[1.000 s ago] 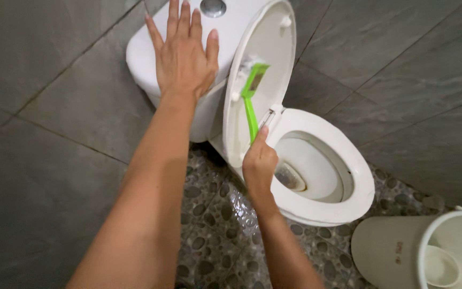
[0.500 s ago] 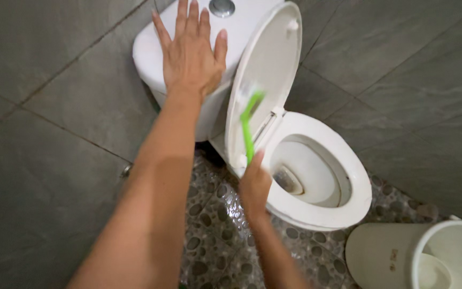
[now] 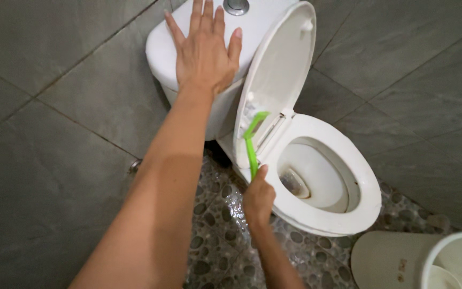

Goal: The person cleans the exterior and interior of a toilet bowl using a handheld brush.

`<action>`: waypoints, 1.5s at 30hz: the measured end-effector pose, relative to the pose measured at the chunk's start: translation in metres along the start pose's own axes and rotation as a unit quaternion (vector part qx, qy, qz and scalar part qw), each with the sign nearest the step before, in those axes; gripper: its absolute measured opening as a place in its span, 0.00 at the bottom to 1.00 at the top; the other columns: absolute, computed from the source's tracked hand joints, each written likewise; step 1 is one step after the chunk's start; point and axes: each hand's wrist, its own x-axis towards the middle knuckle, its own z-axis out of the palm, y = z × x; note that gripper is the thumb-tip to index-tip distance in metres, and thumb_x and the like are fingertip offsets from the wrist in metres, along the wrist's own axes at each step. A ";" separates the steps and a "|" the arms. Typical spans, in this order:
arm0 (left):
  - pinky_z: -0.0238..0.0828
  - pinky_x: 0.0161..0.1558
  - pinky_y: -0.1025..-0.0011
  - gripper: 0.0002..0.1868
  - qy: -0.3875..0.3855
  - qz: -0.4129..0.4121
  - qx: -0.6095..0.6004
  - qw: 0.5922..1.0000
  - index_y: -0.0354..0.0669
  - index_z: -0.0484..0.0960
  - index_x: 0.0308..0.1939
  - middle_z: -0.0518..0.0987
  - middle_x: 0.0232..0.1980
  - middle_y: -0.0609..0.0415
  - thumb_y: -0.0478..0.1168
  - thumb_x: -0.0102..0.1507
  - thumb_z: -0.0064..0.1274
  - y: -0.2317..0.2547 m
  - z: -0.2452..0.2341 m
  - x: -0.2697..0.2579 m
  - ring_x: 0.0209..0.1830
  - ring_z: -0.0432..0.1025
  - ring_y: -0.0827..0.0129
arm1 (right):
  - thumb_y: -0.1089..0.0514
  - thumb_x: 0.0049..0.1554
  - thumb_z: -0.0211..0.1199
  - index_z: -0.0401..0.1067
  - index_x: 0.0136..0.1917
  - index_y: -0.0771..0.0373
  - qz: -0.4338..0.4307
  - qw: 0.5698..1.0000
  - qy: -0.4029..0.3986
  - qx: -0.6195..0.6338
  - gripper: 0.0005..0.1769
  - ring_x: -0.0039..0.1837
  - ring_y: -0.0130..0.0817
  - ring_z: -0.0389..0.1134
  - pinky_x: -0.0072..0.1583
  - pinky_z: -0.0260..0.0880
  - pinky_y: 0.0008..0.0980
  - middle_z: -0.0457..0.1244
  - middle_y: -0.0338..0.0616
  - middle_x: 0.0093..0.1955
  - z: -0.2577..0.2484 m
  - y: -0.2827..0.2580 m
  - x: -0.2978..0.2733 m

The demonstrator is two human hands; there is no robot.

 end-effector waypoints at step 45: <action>0.26 0.75 0.44 0.38 -0.109 0.081 0.024 0.990 0.26 0.63 0.75 0.62 0.77 0.33 0.58 0.76 0.24 -0.015 -0.003 -0.017 0.78 0.49 0.45 | 0.35 0.69 0.36 0.71 0.37 0.75 0.074 0.984 0.018 0.164 0.42 0.36 0.61 0.66 0.45 0.64 0.56 0.63 0.66 0.30 0.046 0.040 -0.040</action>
